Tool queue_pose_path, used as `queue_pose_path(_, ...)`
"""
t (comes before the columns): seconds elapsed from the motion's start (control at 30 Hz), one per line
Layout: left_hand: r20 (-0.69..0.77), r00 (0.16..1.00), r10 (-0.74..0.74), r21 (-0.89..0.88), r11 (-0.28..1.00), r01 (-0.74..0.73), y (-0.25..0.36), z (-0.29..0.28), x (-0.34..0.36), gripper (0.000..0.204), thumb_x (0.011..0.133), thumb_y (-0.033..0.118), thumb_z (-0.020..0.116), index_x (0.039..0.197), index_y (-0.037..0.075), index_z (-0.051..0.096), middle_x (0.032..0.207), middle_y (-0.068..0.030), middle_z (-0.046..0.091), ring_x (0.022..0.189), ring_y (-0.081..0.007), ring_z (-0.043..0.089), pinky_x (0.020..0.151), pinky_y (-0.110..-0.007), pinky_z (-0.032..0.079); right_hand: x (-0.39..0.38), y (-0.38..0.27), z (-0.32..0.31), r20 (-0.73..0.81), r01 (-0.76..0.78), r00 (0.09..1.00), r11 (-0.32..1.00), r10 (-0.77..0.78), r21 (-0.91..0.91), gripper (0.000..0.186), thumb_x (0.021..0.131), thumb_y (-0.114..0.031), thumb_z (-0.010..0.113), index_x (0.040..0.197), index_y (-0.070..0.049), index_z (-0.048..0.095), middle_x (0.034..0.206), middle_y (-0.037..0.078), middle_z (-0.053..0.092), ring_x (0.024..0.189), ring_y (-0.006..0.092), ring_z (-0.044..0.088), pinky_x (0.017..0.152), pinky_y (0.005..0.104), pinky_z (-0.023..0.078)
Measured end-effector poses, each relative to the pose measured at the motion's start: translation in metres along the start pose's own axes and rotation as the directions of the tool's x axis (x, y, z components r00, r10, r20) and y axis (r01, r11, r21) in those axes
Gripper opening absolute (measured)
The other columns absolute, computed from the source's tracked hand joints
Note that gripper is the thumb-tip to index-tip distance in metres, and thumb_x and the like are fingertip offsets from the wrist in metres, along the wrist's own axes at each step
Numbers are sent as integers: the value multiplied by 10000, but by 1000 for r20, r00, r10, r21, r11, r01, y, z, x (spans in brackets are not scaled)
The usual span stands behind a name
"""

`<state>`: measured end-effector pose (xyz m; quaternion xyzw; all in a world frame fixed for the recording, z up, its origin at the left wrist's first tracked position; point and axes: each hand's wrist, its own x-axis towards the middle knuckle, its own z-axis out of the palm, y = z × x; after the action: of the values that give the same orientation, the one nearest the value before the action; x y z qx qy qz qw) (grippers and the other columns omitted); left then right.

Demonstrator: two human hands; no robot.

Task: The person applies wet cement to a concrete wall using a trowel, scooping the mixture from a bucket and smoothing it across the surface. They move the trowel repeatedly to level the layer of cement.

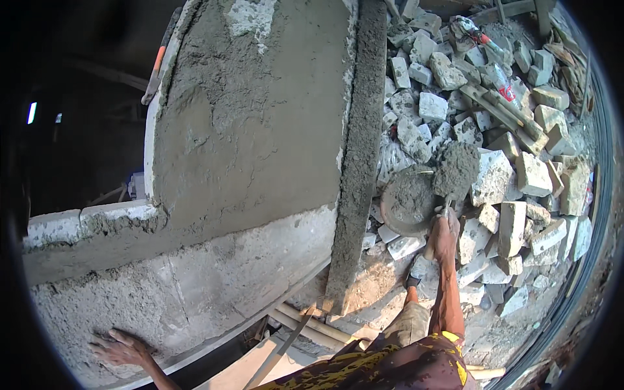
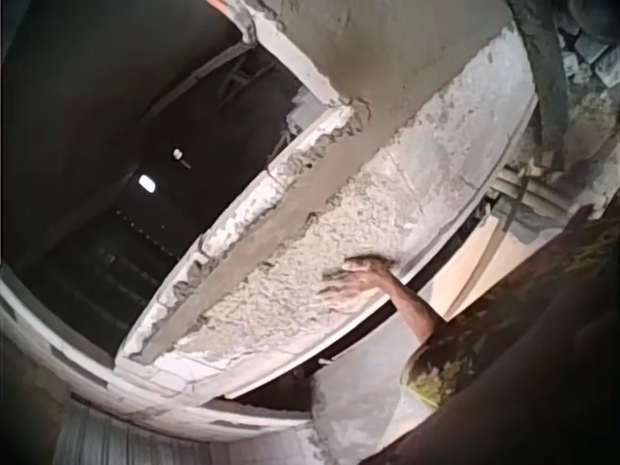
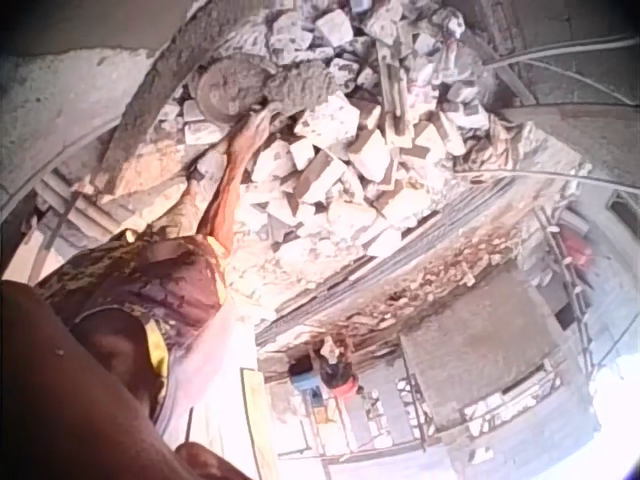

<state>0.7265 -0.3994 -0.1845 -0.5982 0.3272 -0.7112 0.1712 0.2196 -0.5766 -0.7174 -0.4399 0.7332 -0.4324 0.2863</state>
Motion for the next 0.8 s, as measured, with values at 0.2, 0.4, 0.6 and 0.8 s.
queue_pose_path(0.2, 27, 999, -18, 37, 999, 17, -1, 3, 1, 559, 937, 554, 299, 1380, 233, 416, 1466, -148, 288, 1327, -383, 266, 1033, -535, 231, 113, -106, 21, -583, 16, 813, 1000, -17, -6, 280, 812, -200, 538, 920, 57, 560, 853, 159, 602, 740, 260, 556, 669, 383, 444)
queue_pose_path(0.4, 83, 995, -53, 49, 998, 49, -3, 2, 0, 598, 915, 574, 318, 1352, 191, 458, 1448, -164, 308, 1336, -390, 243, 1029, -566, 232, 111, -294, 213, -262, 38, 962, 906, 81, 422, 167, 746, -83, 572, 855, 2, 478, 675, 130, 506, 559, 261, 482, 527, 368, 394)
queue_pose_path(0.6, 86, 995, -44, 34, 999, 41, -2, 1, 5, 589, 918, 569, 326, 1345, 190, 467, 1450, -167, 303, 1336, -392, 238, 1024, -564, 238, -77, -251, 219, 471, -310, 874, 878, 114, 363, 271, 829, -215, 498, 998, -6, 524, 838, 187, 557, 762, 315, 553, 712, 420, 425)
queue_pose_path(0.8, 66, 994, 85, 93, 991, -91, 13, -12, 10, 528, 943, 442, 360, 1328, 93, 451, 1425, -223, 304, 1294, -423, 289, 986, -578, 280, -110, -45, 150, 450, -232, 823, 928, 347, -290, 461, 897, -397, 402, 1213, -76, 500, 1098, 233, 579, 1112, 403, 515, 915, 468, 407)
